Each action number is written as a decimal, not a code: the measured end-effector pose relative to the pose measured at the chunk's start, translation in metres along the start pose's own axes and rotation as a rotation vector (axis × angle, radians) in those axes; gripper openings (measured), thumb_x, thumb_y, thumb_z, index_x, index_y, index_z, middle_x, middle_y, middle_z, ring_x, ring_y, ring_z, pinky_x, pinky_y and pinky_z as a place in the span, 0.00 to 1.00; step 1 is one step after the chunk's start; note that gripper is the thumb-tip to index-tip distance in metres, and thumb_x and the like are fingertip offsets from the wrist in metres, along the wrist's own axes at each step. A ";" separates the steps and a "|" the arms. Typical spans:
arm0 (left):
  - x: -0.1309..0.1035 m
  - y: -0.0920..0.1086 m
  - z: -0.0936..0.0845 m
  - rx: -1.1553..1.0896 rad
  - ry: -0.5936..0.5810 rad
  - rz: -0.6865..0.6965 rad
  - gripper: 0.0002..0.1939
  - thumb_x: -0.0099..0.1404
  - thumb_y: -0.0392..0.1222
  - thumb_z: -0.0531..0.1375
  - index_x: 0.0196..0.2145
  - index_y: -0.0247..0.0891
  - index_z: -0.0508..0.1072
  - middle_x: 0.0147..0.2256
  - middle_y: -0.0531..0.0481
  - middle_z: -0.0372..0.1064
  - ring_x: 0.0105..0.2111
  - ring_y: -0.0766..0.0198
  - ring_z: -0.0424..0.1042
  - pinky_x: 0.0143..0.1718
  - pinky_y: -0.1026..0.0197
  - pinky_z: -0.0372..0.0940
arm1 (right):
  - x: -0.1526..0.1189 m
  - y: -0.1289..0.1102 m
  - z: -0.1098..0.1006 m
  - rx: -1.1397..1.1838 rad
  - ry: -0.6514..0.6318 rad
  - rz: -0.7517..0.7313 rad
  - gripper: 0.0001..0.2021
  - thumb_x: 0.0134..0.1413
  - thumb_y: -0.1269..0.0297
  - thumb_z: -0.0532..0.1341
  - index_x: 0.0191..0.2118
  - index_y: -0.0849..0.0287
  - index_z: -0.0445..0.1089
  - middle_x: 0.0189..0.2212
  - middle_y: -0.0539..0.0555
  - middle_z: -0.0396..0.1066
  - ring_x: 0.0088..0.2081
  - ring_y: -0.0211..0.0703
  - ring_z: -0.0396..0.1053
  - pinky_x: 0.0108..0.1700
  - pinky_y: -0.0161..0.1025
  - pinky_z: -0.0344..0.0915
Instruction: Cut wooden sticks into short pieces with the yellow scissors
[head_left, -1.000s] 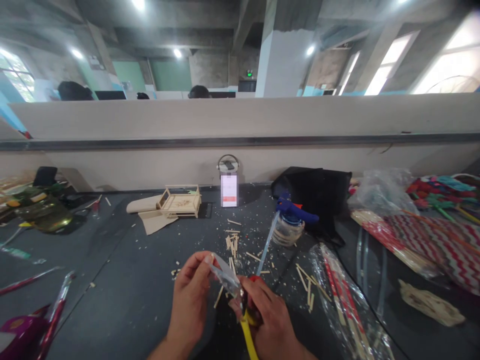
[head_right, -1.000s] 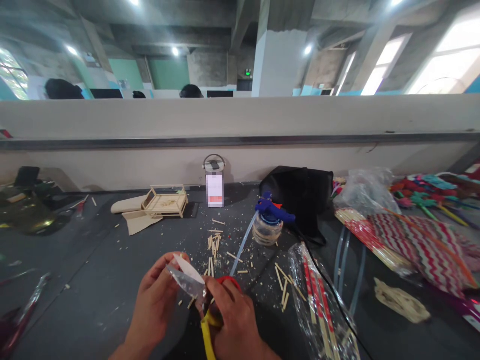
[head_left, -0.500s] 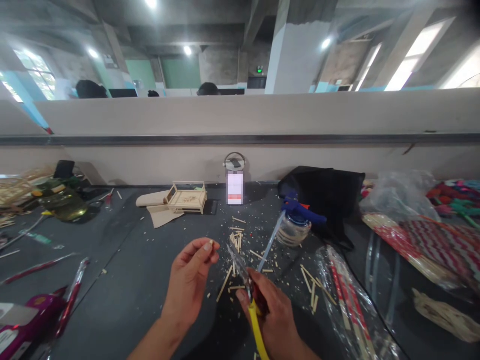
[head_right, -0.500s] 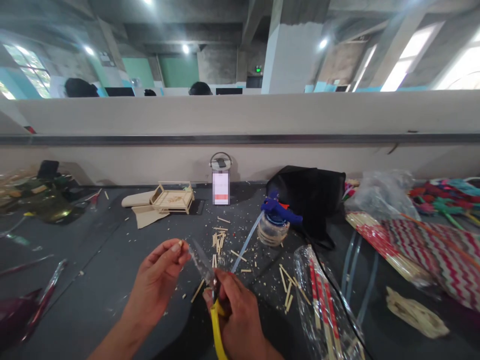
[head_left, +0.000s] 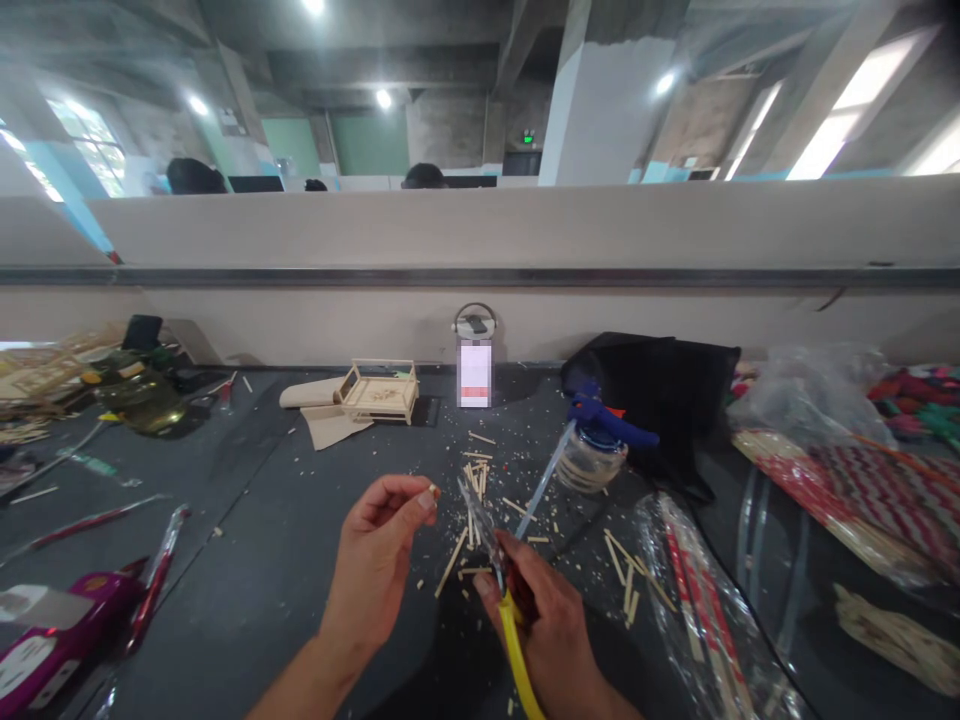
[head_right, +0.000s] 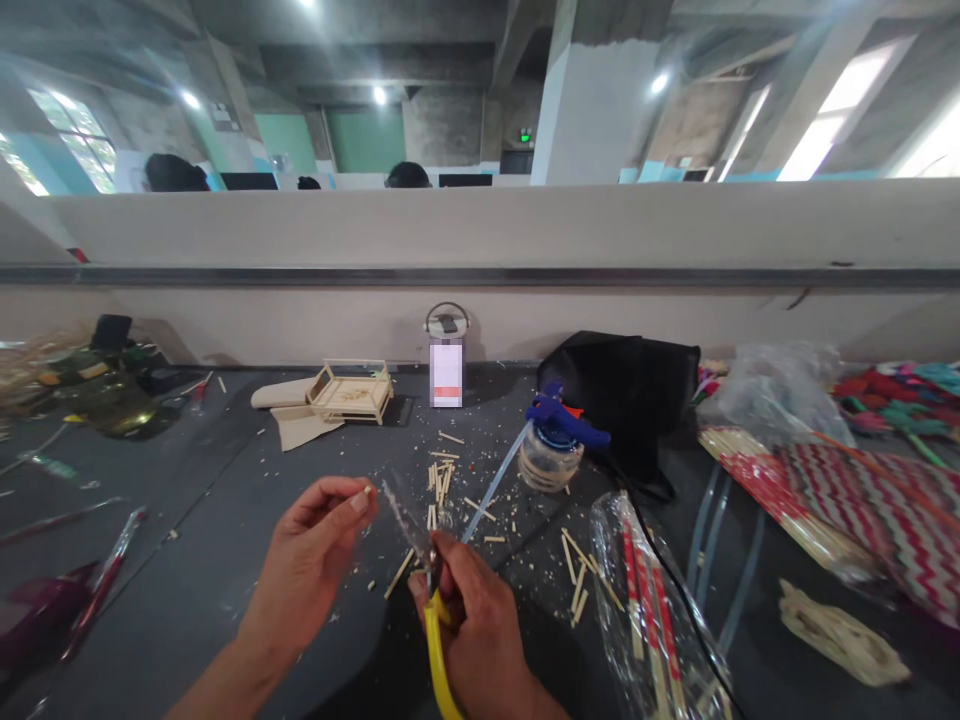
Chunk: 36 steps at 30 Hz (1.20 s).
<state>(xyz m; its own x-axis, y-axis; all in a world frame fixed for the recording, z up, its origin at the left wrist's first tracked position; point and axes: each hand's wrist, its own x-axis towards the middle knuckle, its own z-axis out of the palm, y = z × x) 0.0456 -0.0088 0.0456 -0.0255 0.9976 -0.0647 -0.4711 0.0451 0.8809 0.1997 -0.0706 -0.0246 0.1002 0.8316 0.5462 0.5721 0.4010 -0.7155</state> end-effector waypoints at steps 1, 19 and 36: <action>-0.001 0.001 0.000 0.008 -0.001 0.003 0.07 0.51 0.36 0.71 0.29 0.38 0.78 0.30 0.53 0.74 0.30 0.70 0.69 0.34 0.69 0.64 | 0.000 0.000 0.000 -0.005 -0.004 0.001 0.13 0.59 0.65 0.60 0.50 0.58 0.69 0.31 0.52 0.75 0.31 0.41 0.75 0.30 0.32 0.72; -0.001 0.005 -0.026 0.339 0.008 -0.028 0.08 0.50 0.41 0.70 0.29 0.37 0.79 0.27 0.51 0.72 0.29 0.65 0.67 0.33 0.66 0.62 | 0.000 0.001 -0.005 -0.089 -0.056 -0.047 0.15 0.59 0.66 0.60 0.51 0.57 0.67 0.28 0.50 0.68 0.26 0.40 0.68 0.29 0.35 0.69; 0.029 0.012 -0.139 1.137 -0.032 0.267 0.08 0.51 0.50 0.65 0.27 0.46 0.81 0.29 0.50 0.79 0.32 0.54 0.75 0.35 0.62 0.67 | -0.012 -0.002 0.000 0.041 -0.397 -0.291 0.23 0.51 0.64 0.64 0.54 0.51 0.64 0.34 0.51 0.73 0.34 0.42 0.73 0.38 0.38 0.68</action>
<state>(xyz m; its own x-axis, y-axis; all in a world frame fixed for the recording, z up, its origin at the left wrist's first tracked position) -0.0838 0.0131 -0.0107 0.0255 0.9827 0.1836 0.6073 -0.1611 0.7779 0.1975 -0.0818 -0.0293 -0.3815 0.7621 0.5231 0.4970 0.6463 -0.5791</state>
